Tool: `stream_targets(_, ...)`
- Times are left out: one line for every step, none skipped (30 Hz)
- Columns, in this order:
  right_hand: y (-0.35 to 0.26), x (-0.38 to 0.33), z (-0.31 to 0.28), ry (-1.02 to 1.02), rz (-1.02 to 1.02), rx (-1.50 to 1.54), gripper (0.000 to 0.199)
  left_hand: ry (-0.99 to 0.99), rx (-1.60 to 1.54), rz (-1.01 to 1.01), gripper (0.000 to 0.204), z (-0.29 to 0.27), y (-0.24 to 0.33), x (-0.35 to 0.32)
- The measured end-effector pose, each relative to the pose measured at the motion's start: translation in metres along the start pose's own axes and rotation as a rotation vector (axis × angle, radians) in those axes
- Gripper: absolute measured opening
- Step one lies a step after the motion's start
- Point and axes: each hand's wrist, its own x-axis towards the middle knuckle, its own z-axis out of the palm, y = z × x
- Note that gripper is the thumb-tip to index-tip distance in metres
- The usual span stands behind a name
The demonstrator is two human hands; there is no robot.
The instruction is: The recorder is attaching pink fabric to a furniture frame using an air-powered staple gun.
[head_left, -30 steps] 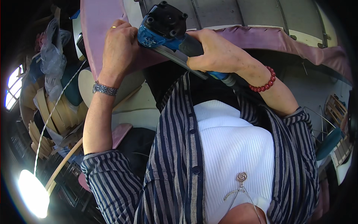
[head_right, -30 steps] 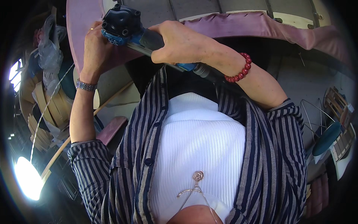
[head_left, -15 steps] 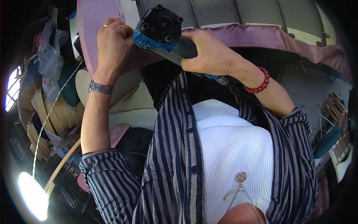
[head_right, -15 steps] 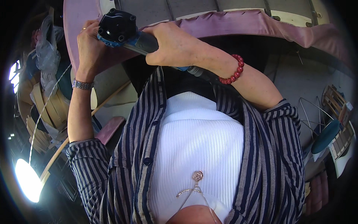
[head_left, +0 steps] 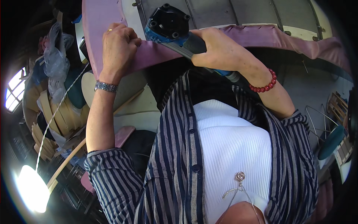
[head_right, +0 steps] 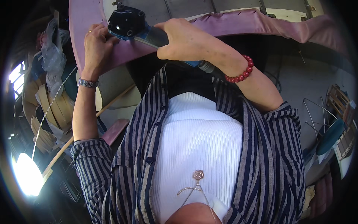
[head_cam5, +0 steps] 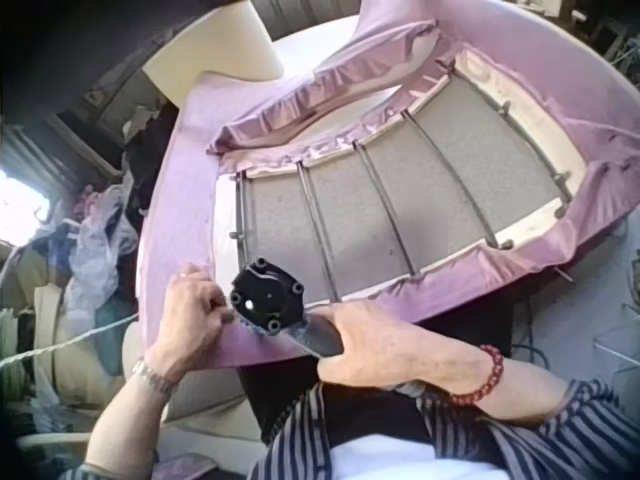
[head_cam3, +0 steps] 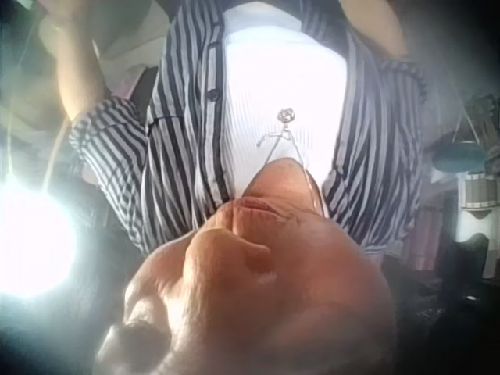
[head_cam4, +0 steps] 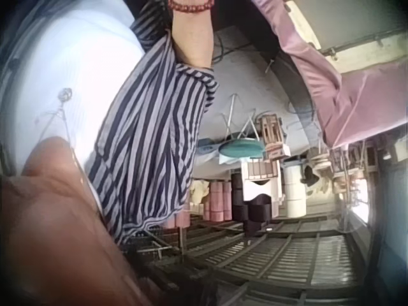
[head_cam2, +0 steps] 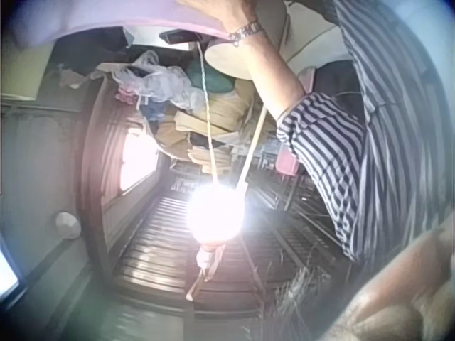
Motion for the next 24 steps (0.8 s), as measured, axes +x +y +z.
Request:
stream_targets(0.002,-0.005,-0.003,0.007,-0.001,0.009,0.059,-0.007,0.0,-0.006,0.01,-0.001,0.0,-0.001)
stream_targets(0.004,-0.009,-0.002,0.038,-0.025,0.004,0.055,-0.014,-0.001,-0.009,0.01,-0.002,0.0,-0.001)
stream_targets(0.006,-0.012,-0.001,0.041,-0.055,0.024,0.052,-0.024,-0.003,-0.011,0.01,-0.002,-0.001,-0.002)
stream_targets(0.008,-0.014,0.0,0.038,-0.076,0.039,0.049,-0.027,-0.002,-0.011,0.01,-0.002,-0.001,-0.002)
stream_targets(0.009,-0.016,0.0,0.028,-0.08,0.053,0.046,-0.03,-0.002,-0.015,0.01,-0.002,-0.001,-0.002)
stream_targets(0.009,-0.017,0.001,-0.032,0.008,0.078,0.04,-0.042,0.002,-0.03,0.01,-0.002,0.0,-0.002)
stream_targets(0.009,-0.016,0.002,-0.049,0.001,0.091,0.04,-0.035,0.008,-0.016,0.01,-0.002,0.0,-0.001)
stream_targets(0.009,-0.016,0.003,-0.06,-0.001,0.106,0.04,-0.036,0.018,-0.014,0.011,-0.001,0.0,-0.001)
stream_targets(0.008,-0.015,0.004,-0.079,0.018,0.106,0.04,-0.039,0.023,-0.011,0.011,-0.001,0.001,-0.001)
stream_targets(0.007,-0.014,0.004,-0.094,0.018,0.118,0.039,-0.04,0.028,-0.012,0.011,-0.001,0.001,-0.001)
stream_targets(0.006,-0.013,0.004,-0.115,0.041,0.116,0.039,-0.043,0.028,-0.011,0.011,-0.001,0.001,-0.001)
stream_targets(0.005,-0.011,0.004,-0.127,0.054,0.118,0.039,-0.038,0.024,-0.007,0.012,-0.001,0.001,0.0)
stream_targets(0.004,-0.011,0.005,-0.121,0.048,0.127,0.036,-0.036,0.027,-0.008,0.012,0.0,0.001,0.0)
stream_targets(0.003,-0.01,0.006,-0.11,0.031,0.143,0.034,-0.027,0.029,-0.01,0.012,0.001,0.001,0.0)
stream_targets(0.003,-0.009,0.007,-0.105,-0.019,0.165,0.031,-0.018,0.029,-0.013,0.013,0.001,0.001,0.0)
stream_targets(0.002,-0.007,0.008,-0.096,-0.007,0.14,0.033,-0.012,0.03,-0.009,0.013,0.002,0.001,0.0)
stream_targets(0.002,-0.004,0.01,-0.092,-0.03,0.121,0.035,-0.005,0.03,-0.006,0.013,0.003,0.0,0.0)
stream_targets(0.002,-0.002,0.012,-0.089,-0.052,0.102,0.037,0.007,0.03,0.003,0.013,0.003,0.0,0.0)
stream_targets(0.002,0.0,0.014,-0.072,-0.049,0.104,0.036,0.008,0.021,0.004,0.013,0.003,0.0,0.0)
stream_targets(0.003,0.002,0.015,-0.055,-0.046,0.105,0.036,0.014,0.012,0.011,0.013,0.003,0.0,0.0)
stream_targets(0.003,0.002,0.015,-0.037,-0.044,0.107,0.036,0.021,0.005,0.019,0.012,0.003,0.0,0.0)
stream_targets(0.004,0.002,0.015,-0.048,-0.009,0.136,0.036,0.009,-0.003,0.013,0.012,0.002,0.0,0.0)
stream_targets(0.005,0.001,0.013,-0.057,0.026,0.165,0.037,-0.001,-0.011,0.011,0.012,0.001,0.0,0.0)
stream_targets(0.007,-0.001,0.01,-0.066,0.032,0.211,0.037,-0.007,-0.016,0.006,0.011,0.0,0.001,-0.001)
